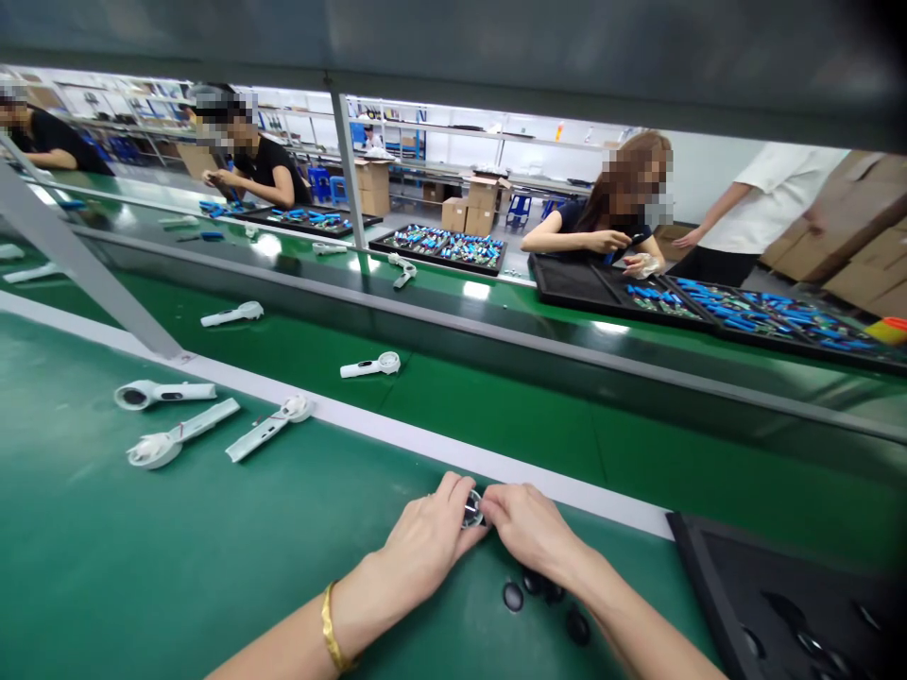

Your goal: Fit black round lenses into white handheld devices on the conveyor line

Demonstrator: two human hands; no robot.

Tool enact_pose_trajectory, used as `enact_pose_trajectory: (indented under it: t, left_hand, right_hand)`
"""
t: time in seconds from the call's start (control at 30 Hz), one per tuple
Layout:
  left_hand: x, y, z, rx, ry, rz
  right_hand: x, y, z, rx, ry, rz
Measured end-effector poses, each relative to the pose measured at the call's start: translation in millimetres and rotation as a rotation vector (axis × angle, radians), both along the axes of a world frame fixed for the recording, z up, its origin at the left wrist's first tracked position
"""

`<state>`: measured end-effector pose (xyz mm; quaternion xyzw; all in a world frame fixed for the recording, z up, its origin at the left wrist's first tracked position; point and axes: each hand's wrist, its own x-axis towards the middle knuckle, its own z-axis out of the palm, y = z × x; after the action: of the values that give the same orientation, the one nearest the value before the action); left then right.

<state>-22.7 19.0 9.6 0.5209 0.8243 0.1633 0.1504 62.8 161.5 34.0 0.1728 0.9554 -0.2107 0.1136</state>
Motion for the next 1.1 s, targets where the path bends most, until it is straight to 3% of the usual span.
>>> enact_pose_trajectory:
  t: [0.17, 0.27, 0.53, 0.8, 0.97, 1.1]
  left_hand:
    - [2.1, 0.1, 2.2, 0.013, 0.013, -0.001]
    - [3.0, 0.5, 4.4, -0.015, 0.026, 0.013]
    - [0.8, 0.8, -1.6, -0.006, 0.048, -0.026]
    - [2.5, 1.6, -1.5, -0.033, 0.078, -0.014]
    - [4.0, 2.9, -0.8, -0.062, 0.078, 0.025]
    - [-2.3, -2.0, 1.4, -0.018, -0.034, 0.027]
  right_hand:
    - [1.2, -15.2, 9.0, 0.142, -0.010, -0.032]
    - [-3.2, -13.7, 10.7, 0.141, -0.032, -0.002]
    - [-13.5, 16.6, 6.8, -0.139, -0.053, 0.099]
    - [-14.2, 24.7, -6.7, -0.347, -0.017, 0.116]
    - [-10.9, 17.0, -1.5, -0.251, 0.049, 0.057]
    - [-6.7, 9.0, 3.5, -0.155, 0.108, -0.052]
